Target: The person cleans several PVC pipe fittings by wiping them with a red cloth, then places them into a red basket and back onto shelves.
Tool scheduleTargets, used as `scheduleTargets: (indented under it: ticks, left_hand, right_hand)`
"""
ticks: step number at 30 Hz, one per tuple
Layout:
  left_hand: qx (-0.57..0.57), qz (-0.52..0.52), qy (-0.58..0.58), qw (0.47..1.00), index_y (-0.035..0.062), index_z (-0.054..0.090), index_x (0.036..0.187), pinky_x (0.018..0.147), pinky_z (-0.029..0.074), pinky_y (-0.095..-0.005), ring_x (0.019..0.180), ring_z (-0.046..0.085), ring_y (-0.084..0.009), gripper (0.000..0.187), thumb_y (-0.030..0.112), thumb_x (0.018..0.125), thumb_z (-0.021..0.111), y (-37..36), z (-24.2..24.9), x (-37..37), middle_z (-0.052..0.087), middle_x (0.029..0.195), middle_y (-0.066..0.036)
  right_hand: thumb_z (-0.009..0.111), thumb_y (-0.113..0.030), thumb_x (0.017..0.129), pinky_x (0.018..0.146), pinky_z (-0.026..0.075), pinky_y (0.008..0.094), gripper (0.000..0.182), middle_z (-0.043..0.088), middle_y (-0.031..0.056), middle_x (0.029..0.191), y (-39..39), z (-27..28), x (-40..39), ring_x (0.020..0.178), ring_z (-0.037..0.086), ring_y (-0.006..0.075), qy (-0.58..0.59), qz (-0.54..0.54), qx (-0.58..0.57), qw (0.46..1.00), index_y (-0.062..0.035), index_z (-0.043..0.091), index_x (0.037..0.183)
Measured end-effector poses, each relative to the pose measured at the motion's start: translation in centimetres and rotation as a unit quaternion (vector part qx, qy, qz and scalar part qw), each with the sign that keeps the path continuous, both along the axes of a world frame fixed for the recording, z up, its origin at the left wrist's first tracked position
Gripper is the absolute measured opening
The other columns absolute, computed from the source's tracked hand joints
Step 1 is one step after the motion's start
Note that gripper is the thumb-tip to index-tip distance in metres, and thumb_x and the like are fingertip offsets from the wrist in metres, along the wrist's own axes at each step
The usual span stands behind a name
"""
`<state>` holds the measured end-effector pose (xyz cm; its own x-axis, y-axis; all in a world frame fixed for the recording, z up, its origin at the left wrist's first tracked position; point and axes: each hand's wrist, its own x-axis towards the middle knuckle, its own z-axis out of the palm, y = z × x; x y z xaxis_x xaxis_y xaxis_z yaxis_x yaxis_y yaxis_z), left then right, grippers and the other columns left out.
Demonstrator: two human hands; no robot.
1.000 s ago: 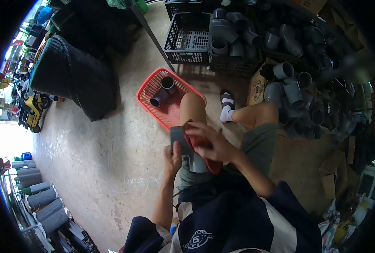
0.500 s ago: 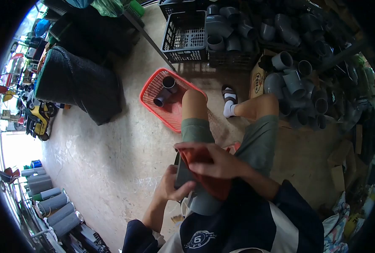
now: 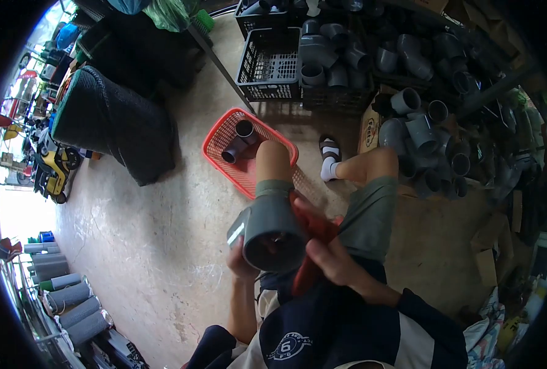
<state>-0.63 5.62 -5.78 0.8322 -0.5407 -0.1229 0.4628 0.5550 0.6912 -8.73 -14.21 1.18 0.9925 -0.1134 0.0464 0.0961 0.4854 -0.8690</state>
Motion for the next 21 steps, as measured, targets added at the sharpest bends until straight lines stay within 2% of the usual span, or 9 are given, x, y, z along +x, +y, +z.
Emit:
scheduleTargets:
  ticks: [3, 5, 6, 8, 12, 13, 15, 18, 21]
  left_hand:
    - [0.089, 0.018, -0.085, 0.992, -0.0024, 0.057, 0.125, 0.090, 0.051, -0.0382, 0.102, 0.065, -0.0273, 0.042, 0.026, 0.094, 0.060, 1.5, 1.2, 0.4, 0.066, 0.111, -0.016]
    - [0.175, 0.096, -0.052, 0.978, -0.0021, 0.059, 0.121, 0.088, 0.051, -0.0357, 0.102, 0.064, -0.0238, 0.035, 0.013, 0.091, 0.067, 1.1, 3.3, 0.1, 0.067, 0.108, -0.013]
    - [0.234, 0.055, -0.130, 0.962, -0.0022, 0.060, 0.119, 0.085, 0.052, -0.0352, 0.099, 0.064, -0.0231, 0.032, 0.011, 0.090, 0.064, 1.2, 3.5, 0.2, 0.067, 0.107, -0.013]
    - [0.344, -0.029, -0.276, 0.897, -0.0025, 0.062, 0.116, 0.080, 0.053, -0.0342, 0.093, 0.065, -0.0217, 0.028, 0.007, 0.090, 0.060, 1.5, 3.9, 0.1, 0.067, 0.104, -0.013]
    - [0.355, -0.129, -0.548, 0.746, -0.0005, 0.064, 0.113, 0.093, 0.048, -0.0457, 0.104, 0.062, -0.0390, 0.037, 0.007, 0.077, 0.069, -0.9, 7.5, 1.3, 0.066, 0.110, -0.019]
    - [0.386, -0.112, -0.563, 0.723, -0.0012, 0.062, 0.117, 0.096, 0.046, -0.0479, 0.108, 0.060, -0.0435, 0.042, 0.010, 0.077, 0.068, -1.8, 8.1, 0.3, 0.064, 0.115, -0.022]
    - [0.426, -0.093, -0.407, 0.802, -0.0016, 0.060, 0.121, 0.096, 0.046, -0.0477, 0.110, 0.059, -0.0435, 0.043, 0.012, 0.080, 0.065, -2.2, 6.1, -1.1, 0.063, 0.119, -0.023]
    - [0.451, -0.047, -0.291, 0.842, -0.0025, 0.057, 0.127, 0.097, 0.045, -0.0487, 0.112, 0.058, -0.0442, 0.042, 0.015, 0.089, 0.059, -2.8, 3.1, -2.8, 0.061, 0.123, -0.025]
    - [0.487, 0.011, -0.346, 0.802, -0.0033, 0.059, 0.124, 0.095, 0.047, -0.0464, 0.108, 0.061, -0.0399, 0.035, 0.015, 0.096, 0.052, -4.0, 2.9, -4.7, 0.063, 0.120, -0.022]
  right_hand:
    - [0.050, -0.017, 0.103, 0.121, 0.018, 0.0380, 0.061, 0.022, 0.0126, 0.162, -1.6, 1.4, -0.3, 0.149, 0.023, 0.0227, 0.065, 0.058, 0.072, 0.994, -0.0043, 0.022, 0.155]
    - [0.048, -0.019, 0.104, 0.120, 0.020, 0.0374, 0.056, 0.027, 0.0121, 0.160, -1.0, 1.2, -1.7, 0.147, 0.027, 0.0223, 0.090, 0.015, 0.084, 0.992, -0.0038, 0.027, 0.154]
    - [0.047, -0.019, 0.104, 0.120, 0.021, 0.0371, 0.054, 0.029, 0.0118, 0.159, -1.0, 0.9, -2.2, 0.146, 0.029, 0.0221, 0.105, -0.007, 0.088, 0.991, -0.0035, 0.029, 0.153]
    - [0.047, -0.021, 0.104, 0.119, 0.024, 0.0372, 0.051, 0.036, 0.0128, 0.156, -2.4, -0.3, -2.3, 0.143, 0.035, 0.0238, 0.072, 0.020, 0.031, 0.997, -0.0060, 0.035, 0.151]
    - [0.052, -0.028, 0.101, 0.116, 0.031, 0.0414, 0.049, 0.046, 0.0170, 0.149, -3.7, 1.2, 1.0, 0.136, 0.046, 0.0312, 0.023, 0.077, -0.231, 0.970, -0.0121, 0.045, 0.147]
    - [0.053, -0.030, 0.100, 0.115, 0.033, 0.0435, 0.050, 0.046, 0.0183, 0.148, -2.8, 2.2, 1.2, 0.134, 0.047, 0.0333, 0.004, 0.050, -0.377, 0.925, -0.0130, 0.046, 0.147]
    - [0.056, -0.033, 0.098, 0.112, 0.036, 0.0476, 0.052, 0.046, 0.0209, 0.148, -1.0, 4.1, 1.7, 0.132, 0.049, 0.0376, -0.033, 0.004, -0.640, 0.767, -0.0147, 0.047, 0.146]
    - [0.058, -0.035, 0.095, 0.108, 0.039, 0.0530, 0.055, 0.046, 0.0226, 0.146, -0.8, 2.4, 1.6, 0.129, 0.050, 0.0420, -0.012, -0.031, -0.650, 0.759, -0.0132, 0.048, 0.145]
    - [0.057, -0.036, 0.097, 0.102, 0.045, 0.0438, 0.045, 0.058, 0.0202, 0.133, -2.7, 1.2, 2.7, 0.120, 0.058, 0.0361, 0.111, 0.011, -0.516, 0.849, -0.0096, 0.058, 0.133]
